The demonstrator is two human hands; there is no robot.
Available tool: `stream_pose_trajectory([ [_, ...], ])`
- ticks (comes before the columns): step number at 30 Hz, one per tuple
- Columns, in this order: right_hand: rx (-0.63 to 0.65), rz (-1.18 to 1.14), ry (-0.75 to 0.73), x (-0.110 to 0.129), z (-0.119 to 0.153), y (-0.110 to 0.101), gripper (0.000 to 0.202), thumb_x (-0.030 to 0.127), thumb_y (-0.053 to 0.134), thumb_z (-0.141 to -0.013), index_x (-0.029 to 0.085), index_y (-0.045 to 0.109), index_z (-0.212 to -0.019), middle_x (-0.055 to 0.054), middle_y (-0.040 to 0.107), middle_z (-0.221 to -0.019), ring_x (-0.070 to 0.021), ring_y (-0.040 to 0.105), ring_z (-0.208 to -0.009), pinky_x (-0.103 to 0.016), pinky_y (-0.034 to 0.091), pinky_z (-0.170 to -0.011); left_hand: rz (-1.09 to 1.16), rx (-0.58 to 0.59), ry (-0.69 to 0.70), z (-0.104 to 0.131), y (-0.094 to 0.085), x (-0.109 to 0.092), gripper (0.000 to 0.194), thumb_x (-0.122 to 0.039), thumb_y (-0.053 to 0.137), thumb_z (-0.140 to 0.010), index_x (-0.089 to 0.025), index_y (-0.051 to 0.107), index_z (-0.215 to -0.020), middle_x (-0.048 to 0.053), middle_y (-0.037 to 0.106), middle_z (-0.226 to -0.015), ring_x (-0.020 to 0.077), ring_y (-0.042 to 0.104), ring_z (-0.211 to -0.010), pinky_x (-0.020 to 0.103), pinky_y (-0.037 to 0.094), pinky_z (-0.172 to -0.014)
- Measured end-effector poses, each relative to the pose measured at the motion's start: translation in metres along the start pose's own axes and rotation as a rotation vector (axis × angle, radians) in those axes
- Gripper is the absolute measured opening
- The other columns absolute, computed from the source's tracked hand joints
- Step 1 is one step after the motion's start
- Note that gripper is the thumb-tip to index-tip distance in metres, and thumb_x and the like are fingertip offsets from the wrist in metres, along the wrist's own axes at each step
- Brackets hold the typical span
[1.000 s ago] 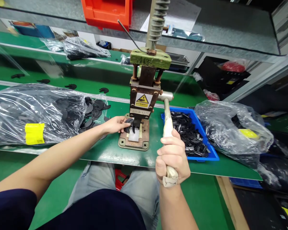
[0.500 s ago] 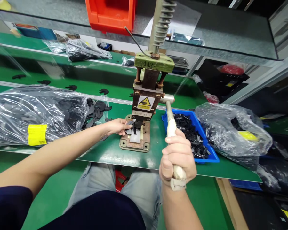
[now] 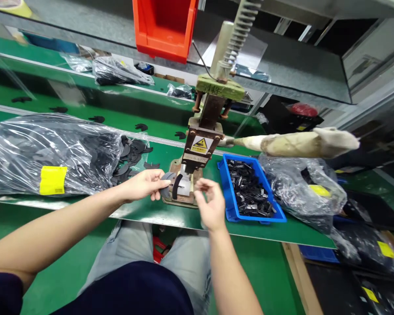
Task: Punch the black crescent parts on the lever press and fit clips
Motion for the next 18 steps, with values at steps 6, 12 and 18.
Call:
stream_pose_trajectory([
  [6,0.135,-0.102,0.147,-0.006,0.046,0.050,0.029,0.044,0.066,-0.097,0.016,0.066,-0.105,-0.002,0.071,-0.096,-0.0121,0.070,-0.084,-0.029,0.062,-0.075,-0.025,0.054,0.018,0.025,0.022,-0.009,0.046,-0.061,0.075,-0.085,-0.020,0.053,-0.081,-0.003,0.061,-0.054,0.0126,0.061,-0.045,0.020,0.046,-0.044],
  [12,0.037,-0.094,0.199,0.006,0.054,0.058,0.019,0.042,0.061,-0.097,0.024,0.062,-0.096,-0.003,0.070,-0.087,-0.0165,0.067,-0.075,-0.031,0.058,-0.066,-0.035,0.079,0.014,0.030,0.030,-0.012,0.045,-0.061,0.074,-0.085,-0.020,0.057,-0.083,-0.003,0.060,-0.052,0.0134,0.061,-0.044,0.021,0.046,-0.043],
  [18,0.043,-0.031,0.182,0.009,0.062,0.055,0.015,0.038,0.050,-0.101,0.025,0.057,-0.103,-0.005,0.070,-0.090,-0.0177,0.069,-0.076,-0.034,0.058,-0.069,0.030,0.165,-0.030,0.026,0.031,-0.016,0.047,-0.064,0.076,-0.083,-0.021,0.057,-0.081,-0.003,0.059,-0.050,0.0134,0.059,-0.042,0.021,0.045,-0.043],
])
Point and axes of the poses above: each hand's wrist, its own z-axis away from the middle knuckle, its own y-axis out of the palm, x = y × z, the point moved 1 cm from there along -z, towards the middle knuckle
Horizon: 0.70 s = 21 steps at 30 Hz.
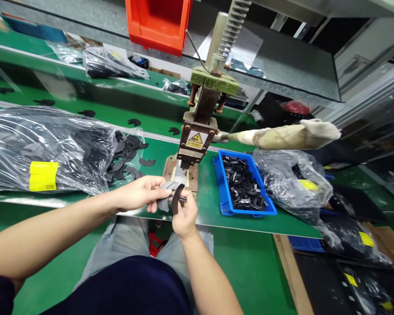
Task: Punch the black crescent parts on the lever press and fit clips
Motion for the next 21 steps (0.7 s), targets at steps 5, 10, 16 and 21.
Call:
stream_pose_trajectory([
  [5,0.098,0.120,-0.076,0.001,-0.008,-0.022,0.014,0.033,0.061,-0.097,0.025,0.064,-0.107,-0.005,0.073,-0.095,-0.0182,0.071,-0.083,-0.034,0.059,-0.078,-0.147,-0.056,-0.008,-0.002,-0.010,0.004,0.043,-0.061,0.071,-0.087,-0.021,0.056,-0.084,-0.003,0.058,-0.053,0.0149,0.059,-0.046,0.023,0.044,-0.046],
  [10,0.133,0.205,-0.167,0.007,-0.011,-0.033,0.014,0.025,0.064,-0.093,0.025,0.067,-0.107,-0.006,0.075,-0.099,-0.0194,0.071,-0.089,-0.036,0.058,-0.082,-0.494,-0.392,0.318,0.005,-0.007,0.003,0.028,-0.049,0.071,-0.090,-0.022,0.064,-0.091,0.003,0.067,-0.089,0.0182,0.063,-0.081,0.029,0.051,-0.074],
  [16,0.141,0.209,-0.205,0.006,-0.007,-0.030,0.014,0.023,0.063,-0.093,0.025,0.068,-0.106,-0.007,0.075,-0.099,-0.0199,0.071,-0.090,-0.037,0.057,-0.083,-0.655,-0.300,0.355,-0.006,0.007,0.005,0.043,-0.044,0.060,-0.097,-0.021,0.052,-0.062,0.002,0.054,-0.074,0.0181,0.052,-0.075,0.030,0.042,-0.072],
  [21,0.083,0.151,-0.158,0.004,-0.003,-0.038,0.015,0.023,0.062,-0.095,0.025,0.068,-0.108,-0.007,0.075,-0.102,-0.0195,0.071,-0.095,-0.036,0.057,-0.086,-0.385,-0.280,0.295,-0.015,0.010,0.013,0.039,-0.051,0.067,-0.092,-0.021,0.054,-0.071,0.000,0.053,-0.078,0.0147,0.050,-0.071,0.027,0.042,-0.067],
])
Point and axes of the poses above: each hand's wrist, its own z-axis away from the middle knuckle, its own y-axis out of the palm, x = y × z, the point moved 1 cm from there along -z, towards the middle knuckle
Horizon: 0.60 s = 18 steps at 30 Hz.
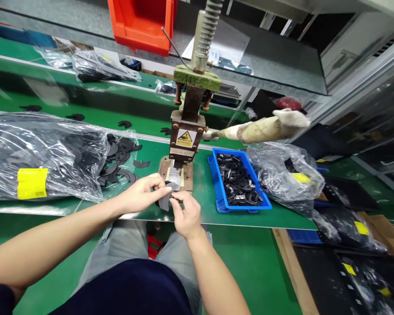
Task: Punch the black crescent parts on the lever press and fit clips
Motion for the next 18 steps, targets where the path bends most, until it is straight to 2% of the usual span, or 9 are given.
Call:
stream_pose_trajectory([
  [2,-0.005,-0.027,0.027,0.002,0.001,-0.008,0.015,0.024,0.062,-0.096,0.025,0.067,-0.110,-0.006,0.074,-0.104,-0.0189,0.071,-0.098,-0.036,0.057,-0.089,0.210,0.039,-0.068,0.001,0.005,0.004,0.036,-0.054,0.073,-0.088,-0.021,0.059,-0.087,0.000,0.057,-0.083,0.0145,0.053,-0.073,0.026,0.046,-0.069],
  [4,0.035,-0.047,0.054,0.006,0.001,-0.018,0.013,0.027,0.064,-0.095,0.025,0.068,-0.107,-0.005,0.073,-0.100,-0.0177,0.071,-0.094,-0.034,0.057,-0.086,0.405,0.178,-0.158,0.004,0.013,0.010,0.041,-0.058,0.074,-0.086,-0.021,0.060,-0.096,0.000,0.059,-0.084,0.0140,0.055,-0.071,0.026,0.047,-0.064],
  [6,0.096,-0.055,0.092,0.011,0.000,-0.028,0.012,0.030,0.063,-0.096,0.025,0.068,-0.106,-0.003,0.072,-0.095,-0.0157,0.070,-0.087,-0.031,0.058,-0.080,0.495,0.291,-0.207,0.006,0.019,0.016,0.043,-0.061,0.073,-0.086,-0.020,0.062,-0.097,0.000,0.059,-0.083,0.0131,0.054,-0.065,0.025,0.046,-0.057],
  [8,0.150,-0.051,0.142,0.017,-0.002,-0.039,0.014,0.031,0.058,-0.099,0.024,0.067,-0.107,-0.002,0.071,-0.090,-0.0137,0.069,-0.079,-0.028,0.057,-0.073,0.498,0.310,-0.214,0.008,0.024,0.025,0.043,-0.061,0.073,-0.086,-0.020,0.062,-0.093,-0.001,0.058,-0.080,0.0122,0.053,-0.062,0.024,0.044,-0.055],
  [11,0.209,0.034,0.231,0.020,-0.011,-0.055,0.018,0.033,0.050,-0.102,0.022,0.064,-0.107,0.000,0.070,-0.085,-0.0120,0.067,-0.075,-0.025,0.056,-0.068,0.382,0.268,-0.200,0.011,0.026,0.043,0.045,-0.064,0.066,-0.091,-0.021,0.056,-0.084,-0.002,0.058,-0.074,0.0132,0.053,-0.062,0.026,0.043,-0.060],
  [14,0.215,0.167,0.259,0.009,-0.032,-0.075,0.018,0.033,0.052,-0.101,0.021,0.065,-0.101,0.001,0.070,-0.082,-0.0114,0.066,-0.074,-0.024,0.055,-0.068,0.110,0.197,-0.134,0.020,0.026,0.065,0.046,-0.064,0.057,-0.096,-0.022,0.054,-0.076,-0.001,0.058,-0.071,0.0162,0.053,-0.065,0.028,0.041,-0.063],
  [16,0.184,0.271,0.243,-0.007,-0.059,-0.092,0.018,0.032,0.053,-0.099,0.020,0.066,-0.098,0.001,0.069,-0.080,-0.0116,0.066,-0.072,-0.024,0.055,-0.067,-0.044,0.194,-0.060,0.029,0.029,0.079,0.044,-0.060,0.055,-0.099,-0.023,0.055,-0.074,0.000,0.059,-0.070,0.0184,0.055,-0.067,0.030,0.040,-0.063],
  [18,0.134,0.416,0.223,-0.028,-0.096,-0.114,0.019,0.032,0.053,-0.099,0.018,0.067,-0.096,0.000,0.070,-0.080,-0.0123,0.066,-0.073,-0.026,0.055,-0.069,-0.138,0.240,0.031,0.037,0.033,0.091,0.041,-0.054,0.052,-0.101,-0.024,0.056,-0.074,0.001,0.061,-0.071,0.0196,0.057,-0.067,0.031,0.041,-0.064],
])
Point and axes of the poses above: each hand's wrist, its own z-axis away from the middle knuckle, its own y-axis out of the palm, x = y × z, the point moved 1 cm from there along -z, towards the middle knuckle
